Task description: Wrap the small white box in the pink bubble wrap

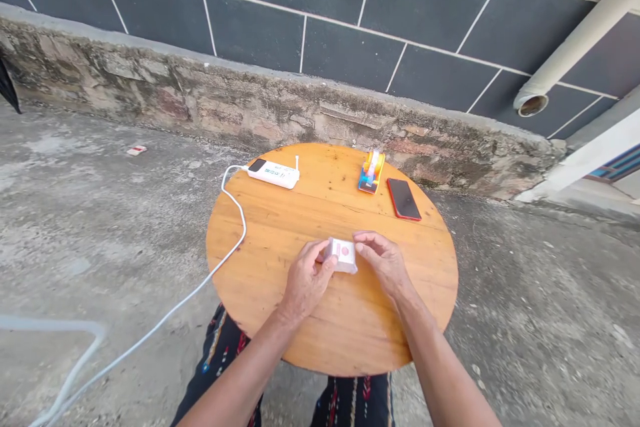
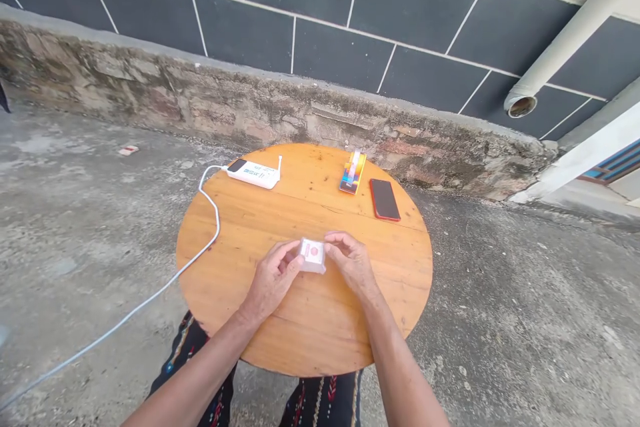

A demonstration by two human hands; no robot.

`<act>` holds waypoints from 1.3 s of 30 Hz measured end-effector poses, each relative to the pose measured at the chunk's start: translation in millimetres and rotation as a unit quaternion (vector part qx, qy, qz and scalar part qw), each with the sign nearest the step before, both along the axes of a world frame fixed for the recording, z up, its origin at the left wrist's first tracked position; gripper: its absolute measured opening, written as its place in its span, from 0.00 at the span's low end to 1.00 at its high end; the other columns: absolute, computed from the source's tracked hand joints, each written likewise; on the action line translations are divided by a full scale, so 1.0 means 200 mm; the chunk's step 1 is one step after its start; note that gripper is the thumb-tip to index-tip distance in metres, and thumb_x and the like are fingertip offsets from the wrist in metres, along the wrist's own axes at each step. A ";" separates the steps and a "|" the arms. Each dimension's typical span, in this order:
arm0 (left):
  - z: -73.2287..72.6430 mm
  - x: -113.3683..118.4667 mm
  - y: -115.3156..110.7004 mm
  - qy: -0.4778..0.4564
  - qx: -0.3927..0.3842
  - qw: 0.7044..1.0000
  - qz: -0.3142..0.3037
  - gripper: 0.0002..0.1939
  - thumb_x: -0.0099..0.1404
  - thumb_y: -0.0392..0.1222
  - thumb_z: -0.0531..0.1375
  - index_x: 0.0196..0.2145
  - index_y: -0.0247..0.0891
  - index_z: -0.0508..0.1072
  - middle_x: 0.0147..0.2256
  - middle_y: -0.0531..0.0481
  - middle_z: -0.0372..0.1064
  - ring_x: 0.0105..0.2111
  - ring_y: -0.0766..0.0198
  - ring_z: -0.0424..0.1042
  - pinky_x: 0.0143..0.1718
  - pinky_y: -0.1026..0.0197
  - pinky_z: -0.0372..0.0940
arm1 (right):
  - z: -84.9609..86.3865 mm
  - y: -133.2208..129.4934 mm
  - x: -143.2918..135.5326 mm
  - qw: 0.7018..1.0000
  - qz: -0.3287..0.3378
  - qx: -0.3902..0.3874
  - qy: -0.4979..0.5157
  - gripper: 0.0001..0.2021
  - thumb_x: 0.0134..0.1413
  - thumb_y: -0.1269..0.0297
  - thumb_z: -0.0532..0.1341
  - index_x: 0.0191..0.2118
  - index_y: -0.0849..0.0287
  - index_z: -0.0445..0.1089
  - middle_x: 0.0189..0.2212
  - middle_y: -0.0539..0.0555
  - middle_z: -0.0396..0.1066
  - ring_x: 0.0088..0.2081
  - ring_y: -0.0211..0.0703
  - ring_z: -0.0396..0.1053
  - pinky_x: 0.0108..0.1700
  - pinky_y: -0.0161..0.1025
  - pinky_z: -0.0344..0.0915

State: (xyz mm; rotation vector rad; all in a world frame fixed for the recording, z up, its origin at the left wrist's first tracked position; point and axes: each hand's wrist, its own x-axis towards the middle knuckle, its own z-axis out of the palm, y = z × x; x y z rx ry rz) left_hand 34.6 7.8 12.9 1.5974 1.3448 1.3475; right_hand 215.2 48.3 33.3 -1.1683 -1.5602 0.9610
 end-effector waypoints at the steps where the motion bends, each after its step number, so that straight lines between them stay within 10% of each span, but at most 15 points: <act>1: 0.00 0.00 0.00 0.001 0.001 1.000 -0.003 0.14 0.65 0.41 0.56 0.48 0.39 0.71 0.43 0.46 0.70 0.38 0.62 0.69 0.35 0.63 0.66 | 0.03 0.01 -0.01 1.000 0.019 0.001 -0.014 0.10 0.49 0.57 0.65 0.36 0.54 0.74 0.41 0.53 0.74 0.43 0.47 0.70 0.48 0.45 0.64; 10: -0.01 0.00 0.02 0.015 0.008 1.000 -0.002 0.14 0.64 0.40 0.56 0.48 0.40 0.72 0.43 0.46 0.70 0.39 0.61 0.70 0.40 0.60 0.67 | 0.08 0.10 -0.07 0.989 0.087 0.040 -0.113 0.04 0.49 0.63 0.64 0.33 0.53 0.75 0.38 0.52 0.73 0.42 0.46 0.70 0.46 0.43 0.65; 39: -0.01 0.01 -0.01 0.041 0.012 0.999 0.014 0.26 0.53 0.32 0.58 0.52 0.39 0.66 0.41 0.47 0.69 0.37 0.61 0.69 0.40 0.59 0.66 | 0.12 0.13 -0.14 0.986 -0.009 0.027 -0.167 0.07 0.56 0.62 0.54 0.29 0.56 0.65 0.24 0.49 0.66 0.25 0.40 0.63 0.29 0.36 0.59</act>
